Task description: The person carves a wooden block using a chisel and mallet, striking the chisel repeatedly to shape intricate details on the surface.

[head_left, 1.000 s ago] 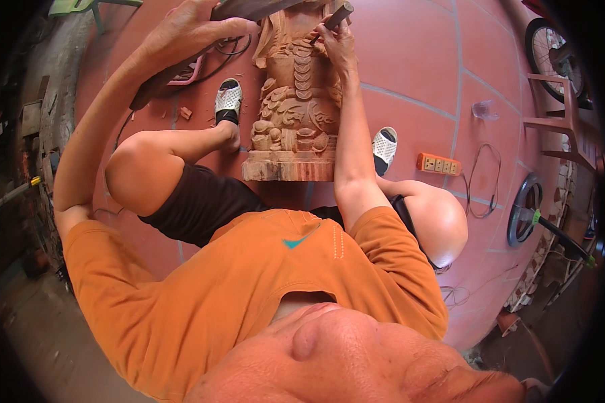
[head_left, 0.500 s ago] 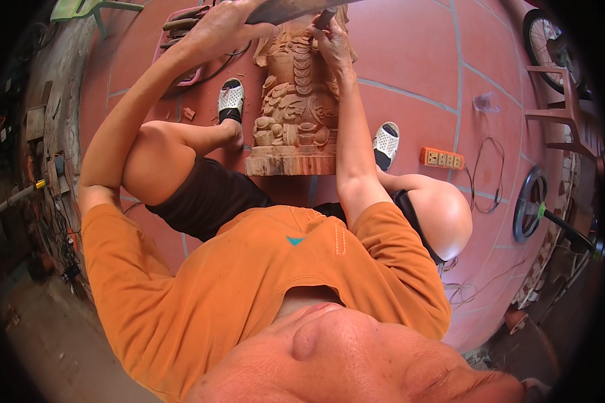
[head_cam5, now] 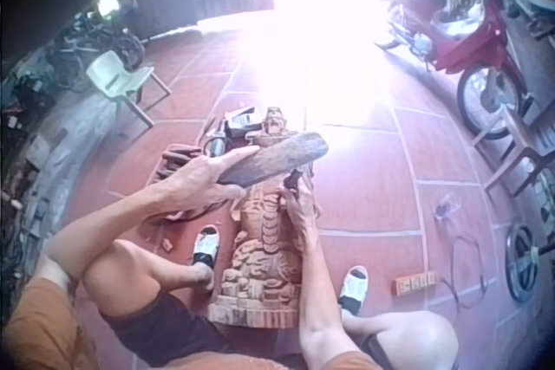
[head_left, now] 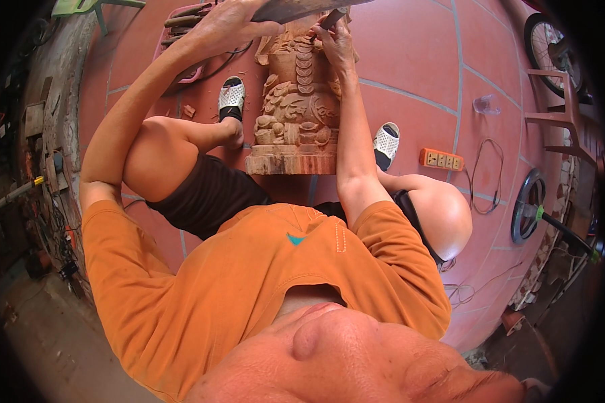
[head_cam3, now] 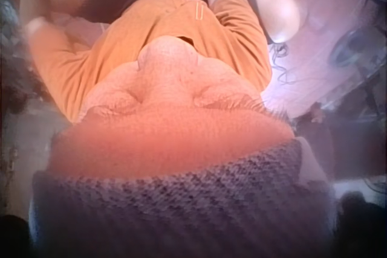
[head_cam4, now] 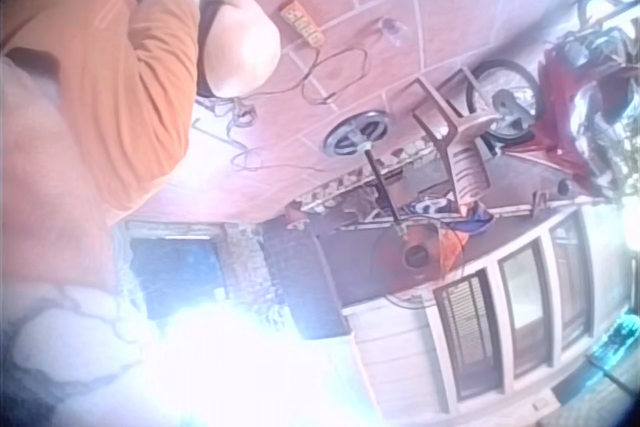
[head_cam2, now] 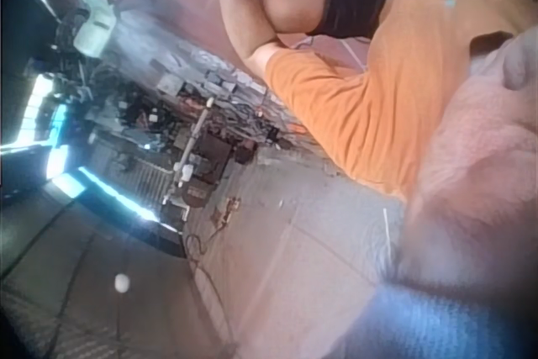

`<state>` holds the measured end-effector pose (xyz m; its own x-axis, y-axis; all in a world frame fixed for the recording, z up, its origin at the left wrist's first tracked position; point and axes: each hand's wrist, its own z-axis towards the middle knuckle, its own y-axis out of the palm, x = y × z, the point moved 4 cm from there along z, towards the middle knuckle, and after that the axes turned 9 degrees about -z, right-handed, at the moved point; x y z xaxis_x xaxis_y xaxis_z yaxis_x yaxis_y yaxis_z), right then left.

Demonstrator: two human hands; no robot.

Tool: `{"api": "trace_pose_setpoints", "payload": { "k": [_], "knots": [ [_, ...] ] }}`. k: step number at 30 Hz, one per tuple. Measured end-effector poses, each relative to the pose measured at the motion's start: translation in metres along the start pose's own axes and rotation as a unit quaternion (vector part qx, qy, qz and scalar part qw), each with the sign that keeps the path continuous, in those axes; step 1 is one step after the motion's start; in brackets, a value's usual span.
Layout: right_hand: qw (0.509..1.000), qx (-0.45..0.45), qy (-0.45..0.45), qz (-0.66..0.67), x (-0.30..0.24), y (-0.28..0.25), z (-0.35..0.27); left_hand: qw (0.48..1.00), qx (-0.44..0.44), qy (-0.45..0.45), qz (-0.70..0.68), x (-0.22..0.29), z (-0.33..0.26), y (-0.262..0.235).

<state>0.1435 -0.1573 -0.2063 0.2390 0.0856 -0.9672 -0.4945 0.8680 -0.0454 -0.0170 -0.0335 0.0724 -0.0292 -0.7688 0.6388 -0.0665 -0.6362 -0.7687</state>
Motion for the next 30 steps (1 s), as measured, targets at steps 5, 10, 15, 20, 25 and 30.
{"api": "trace_pose_setpoints", "payload": {
  "k": [5,10,15,20,25,30],
  "knots": [
    [0.999,-0.008,-0.030,-0.038,-0.010,0.005,-0.001,0.999,0.019,0.038,-0.015,0.005,0.003,0.002],
    [0.990,-0.009,-0.056,-0.127,-0.018,0.007,-0.004,0.999,-0.015,-0.003,0.041,-0.011,0.014,0.014],
    [0.989,0.034,-0.094,-0.111,-0.018,0.011,0.000,0.997,-0.019,0.025,0.077,-0.035,0.017,0.023],
    [0.997,0.007,-0.059,-0.040,-0.014,0.006,-0.004,0.999,0.020,0.041,0.003,-0.010,0.020,0.021],
    [0.976,0.059,-0.112,-0.175,-0.040,0.006,-0.008,0.997,-0.059,-0.005,0.055,-0.027,0.023,0.029],
    [0.998,0.050,-0.029,-0.010,-0.028,0.000,-0.007,0.999,-0.026,-0.006,0.032,-0.022,0.025,0.023]
  ]
}}
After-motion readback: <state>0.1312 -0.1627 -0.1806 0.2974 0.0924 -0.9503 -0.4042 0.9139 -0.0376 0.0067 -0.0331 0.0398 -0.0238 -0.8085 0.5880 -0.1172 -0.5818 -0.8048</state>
